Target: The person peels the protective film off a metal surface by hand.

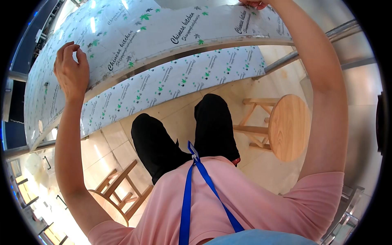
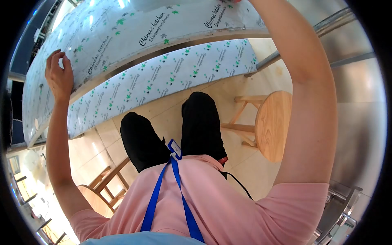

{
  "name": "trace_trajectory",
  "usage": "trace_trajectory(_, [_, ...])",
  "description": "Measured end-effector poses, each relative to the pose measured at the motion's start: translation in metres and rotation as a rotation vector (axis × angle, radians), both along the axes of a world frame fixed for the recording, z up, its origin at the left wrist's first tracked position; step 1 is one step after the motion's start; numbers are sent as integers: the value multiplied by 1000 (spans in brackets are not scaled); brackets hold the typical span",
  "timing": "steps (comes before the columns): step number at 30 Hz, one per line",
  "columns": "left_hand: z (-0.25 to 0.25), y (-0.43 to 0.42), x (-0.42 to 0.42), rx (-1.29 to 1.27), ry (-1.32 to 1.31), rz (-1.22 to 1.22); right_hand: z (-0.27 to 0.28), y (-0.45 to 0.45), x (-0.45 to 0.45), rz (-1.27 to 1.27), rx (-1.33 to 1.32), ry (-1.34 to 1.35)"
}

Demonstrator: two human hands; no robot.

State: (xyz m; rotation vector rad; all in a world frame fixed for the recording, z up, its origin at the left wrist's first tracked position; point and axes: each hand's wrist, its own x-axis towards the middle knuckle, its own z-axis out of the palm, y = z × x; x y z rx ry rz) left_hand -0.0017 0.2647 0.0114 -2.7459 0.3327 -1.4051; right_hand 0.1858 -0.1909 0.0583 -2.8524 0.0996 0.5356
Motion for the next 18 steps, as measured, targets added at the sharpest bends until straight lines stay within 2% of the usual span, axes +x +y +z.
trace_trajectory(7, [-3, 5, 2, -49, 35, 34, 0, -6, 7, -77, -1, 18])
trace_trajectory(10, [-3, 4, 1, -34, 23, 35, 6, -20, -5, -66, 206, -7])
trace_trajectory(13, [-4, 6, 2, -31, 22, 24, 7, -20, -10, -67, 254, -9])
trace_trajectory(16, [-1, 2, 0, -14, 10, 11, 5, -15, 0, -36, 233, 98])
trace_trajectory(18, [1, 0, 0, -4, 6, 8, 16, -1, -19, -24, 107, 18])
